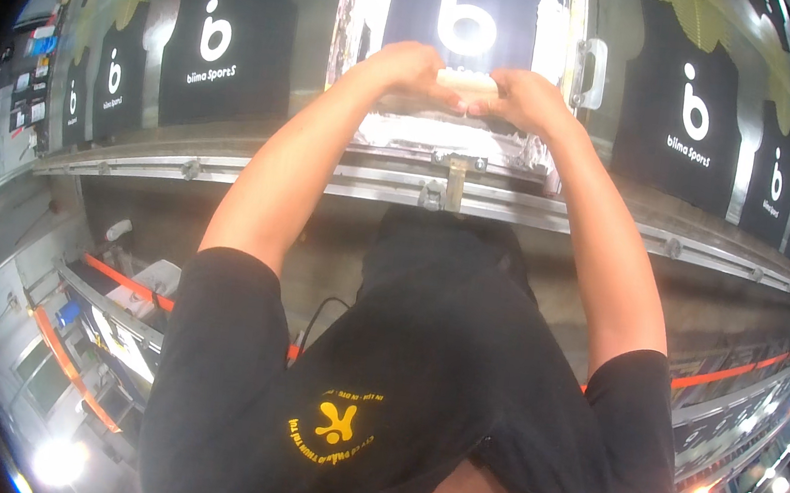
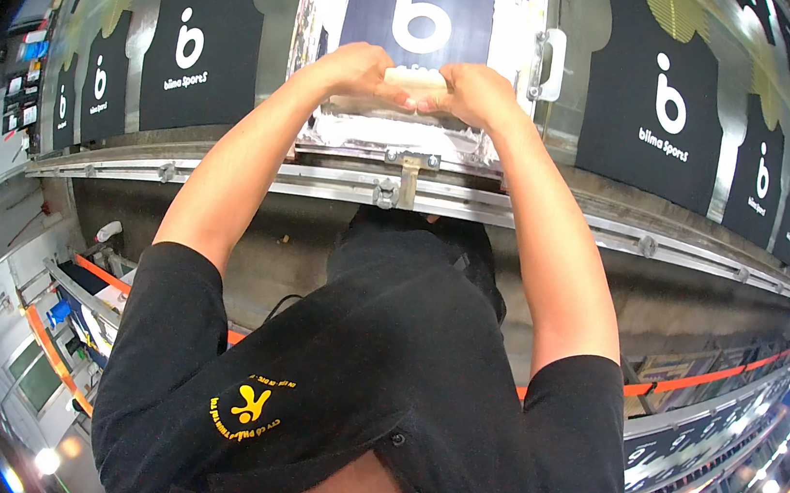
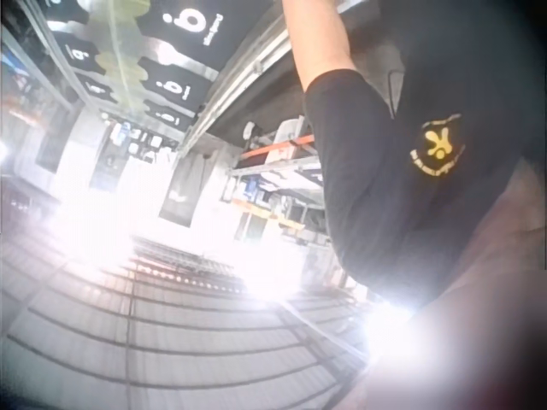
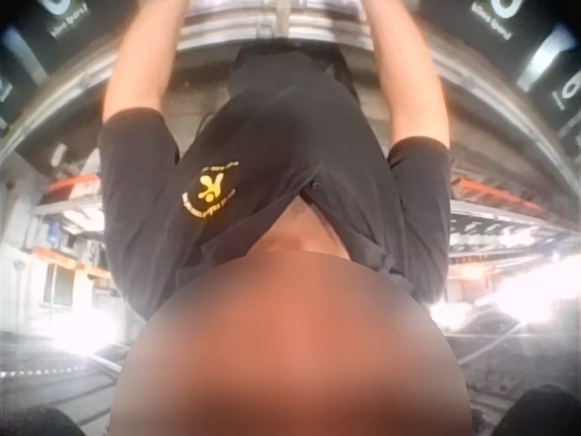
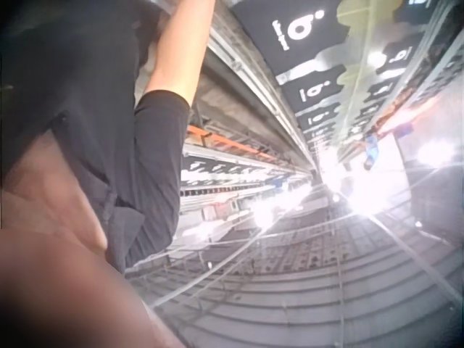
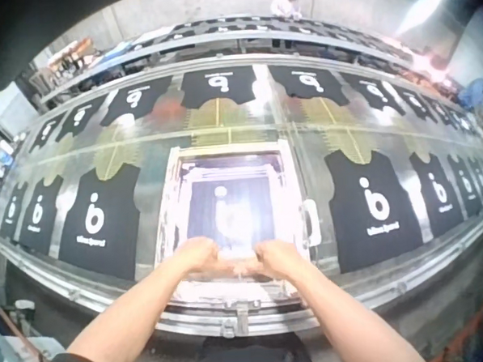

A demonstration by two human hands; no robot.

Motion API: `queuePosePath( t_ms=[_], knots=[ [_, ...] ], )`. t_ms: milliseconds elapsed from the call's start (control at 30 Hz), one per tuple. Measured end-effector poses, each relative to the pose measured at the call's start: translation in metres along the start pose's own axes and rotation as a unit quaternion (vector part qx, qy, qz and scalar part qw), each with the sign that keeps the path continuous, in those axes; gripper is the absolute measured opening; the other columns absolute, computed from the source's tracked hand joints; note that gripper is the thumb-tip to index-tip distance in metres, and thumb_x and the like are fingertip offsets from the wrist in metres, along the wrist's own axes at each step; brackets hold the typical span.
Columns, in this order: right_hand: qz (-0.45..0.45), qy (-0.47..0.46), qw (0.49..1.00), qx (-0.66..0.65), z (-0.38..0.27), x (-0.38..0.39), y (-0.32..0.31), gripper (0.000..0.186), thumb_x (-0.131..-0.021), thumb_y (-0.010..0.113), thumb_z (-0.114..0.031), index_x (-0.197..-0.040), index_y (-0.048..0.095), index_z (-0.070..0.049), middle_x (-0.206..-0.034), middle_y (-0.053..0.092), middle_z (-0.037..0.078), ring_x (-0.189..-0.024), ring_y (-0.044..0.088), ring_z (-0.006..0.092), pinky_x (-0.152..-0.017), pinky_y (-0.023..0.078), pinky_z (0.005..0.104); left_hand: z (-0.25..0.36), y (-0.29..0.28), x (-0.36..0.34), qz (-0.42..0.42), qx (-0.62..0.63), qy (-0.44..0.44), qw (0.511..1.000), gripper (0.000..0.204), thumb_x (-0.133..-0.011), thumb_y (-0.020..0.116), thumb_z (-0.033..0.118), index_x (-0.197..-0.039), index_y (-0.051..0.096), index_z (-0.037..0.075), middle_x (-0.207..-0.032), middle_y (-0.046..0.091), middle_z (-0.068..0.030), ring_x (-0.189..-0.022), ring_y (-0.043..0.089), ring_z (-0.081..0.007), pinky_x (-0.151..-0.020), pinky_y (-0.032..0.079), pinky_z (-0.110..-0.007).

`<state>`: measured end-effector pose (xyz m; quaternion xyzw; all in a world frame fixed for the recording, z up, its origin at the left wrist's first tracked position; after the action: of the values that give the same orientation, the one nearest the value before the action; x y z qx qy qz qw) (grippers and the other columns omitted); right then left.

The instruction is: The person uses a squeegee to spread white ink across a screen printing frame over a black t-shirt, repeatedly pulling the squeegee back and forth to transfer the design. The t-shirt remains on a flat printing table throughout the process.

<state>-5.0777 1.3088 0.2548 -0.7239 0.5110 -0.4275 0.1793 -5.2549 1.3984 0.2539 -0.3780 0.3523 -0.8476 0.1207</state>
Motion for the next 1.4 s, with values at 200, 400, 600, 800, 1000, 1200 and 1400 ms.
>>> queuePosePath(
  t_ms=[200,400,600,800,1000,1200,1400],
  knots=[
    [0.066,0.001,0.990,-0.126,-0.020,0.025,-0.062,0.047,-0.092,0.087,-0.040,-0.121,0.078,-0.004,-0.108,0.080,0.014,-0.099,0.076,0.0267,-0.090,0.058,0.0391,0.024,-0.055,0.014,-0.052,0.059,0.003,0.997,0.077,-0.072,0.091,0.069,-0.103,0.084,-0.001,-0.088,0.079,-0.0218,-0.086,0.077,-0.0367,-0.081,0.060,-0.046],
    [0.455,0.150,0.851,-0.215,0.107,0.038,-0.106,0.044,-0.102,0.078,-0.038,-0.127,0.074,-0.002,-0.115,0.077,0.012,-0.104,0.073,0.0190,-0.094,0.057,0.0346,0.016,-0.144,-0.014,0.101,-0.048,0.059,0.992,0.066,-0.075,0.090,0.066,-0.108,0.084,0.009,-0.090,0.079,-0.0193,-0.089,0.077,-0.0383,-0.081,0.058,-0.048],
    [0.368,0.219,0.824,-0.371,0.126,0.007,-0.069,0.049,-0.102,0.079,-0.035,-0.131,0.071,0.003,-0.104,0.075,0.008,-0.087,0.069,0.0173,-0.082,0.057,0.0340,0.006,-0.209,-0.055,0.221,-0.089,0.133,0.962,0.051,-0.085,0.085,0.058,-0.093,0.075,0.009,-0.081,0.074,-0.0162,-0.083,0.073,-0.0402,-0.073,0.054,-0.052],
    [0.342,0.242,0.778,-0.469,0.096,0.004,-0.090,0.033,-0.108,0.073,-0.026,-0.123,0.073,0.003,-0.072,0.056,-0.007,-0.053,0.040,0.0011,-0.046,0.026,0.0244,-0.036,-0.186,-0.089,0.352,-0.129,0.147,0.915,0.024,-0.093,0.078,0.036,-0.104,0.077,0.014,-0.094,0.078,-0.0064,-0.093,0.074,-0.0326,-0.080,0.058,-0.050],
    [0.368,0.218,0.785,-0.449,0.084,0.011,-0.103,0.035,-0.107,0.074,-0.028,-0.123,0.074,0.004,-0.077,0.060,-0.007,-0.055,0.041,0.0007,-0.048,0.027,0.0235,-0.041,-0.186,-0.095,0.334,-0.120,0.145,0.924,0.028,-0.096,0.077,0.040,-0.108,0.078,0.015,-0.102,0.079,-0.0069,-0.099,0.075,-0.0324,-0.081,0.059,-0.050],
    [0.389,0.191,0.801,-0.413,0.077,0.018,-0.110,0.037,-0.107,0.074,-0.030,-0.120,0.076,0.004,-0.078,0.061,-0.007,-0.056,0.041,0.0017,-0.049,0.029,0.0244,-0.041,-0.187,-0.094,0.337,-0.143,0.121,0.923,0.040,-0.093,0.077,0.054,-0.102,0.079,0.015,-0.093,0.078,-0.0075,-0.092,0.076,-0.0339,-0.075,0.058,-0.051],
    [0.383,0.167,0.809,-0.414,0.060,0.023,-0.122,0.038,-0.106,0.075,-0.031,-0.118,0.076,0.004,-0.073,0.058,-0.007,-0.055,0.042,0.0029,-0.048,0.030,0.0259,-0.030,-0.132,-0.027,0.395,-0.092,0.160,0.900,0.032,-0.090,0.082,0.048,-0.096,0.079,0.017,-0.091,0.078,-0.0070,-0.088,0.075,-0.0319,-0.073,0.059,-0.049]
  ],
)
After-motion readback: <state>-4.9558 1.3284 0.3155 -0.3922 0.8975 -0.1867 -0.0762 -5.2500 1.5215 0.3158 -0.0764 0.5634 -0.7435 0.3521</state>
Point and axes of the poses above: each hand's wrist, its own x-axis away from the middle knuckle, its own y-axis out of the palm, z = x × y, the point moved 6 cm from there along -x, towards the middle knuckle
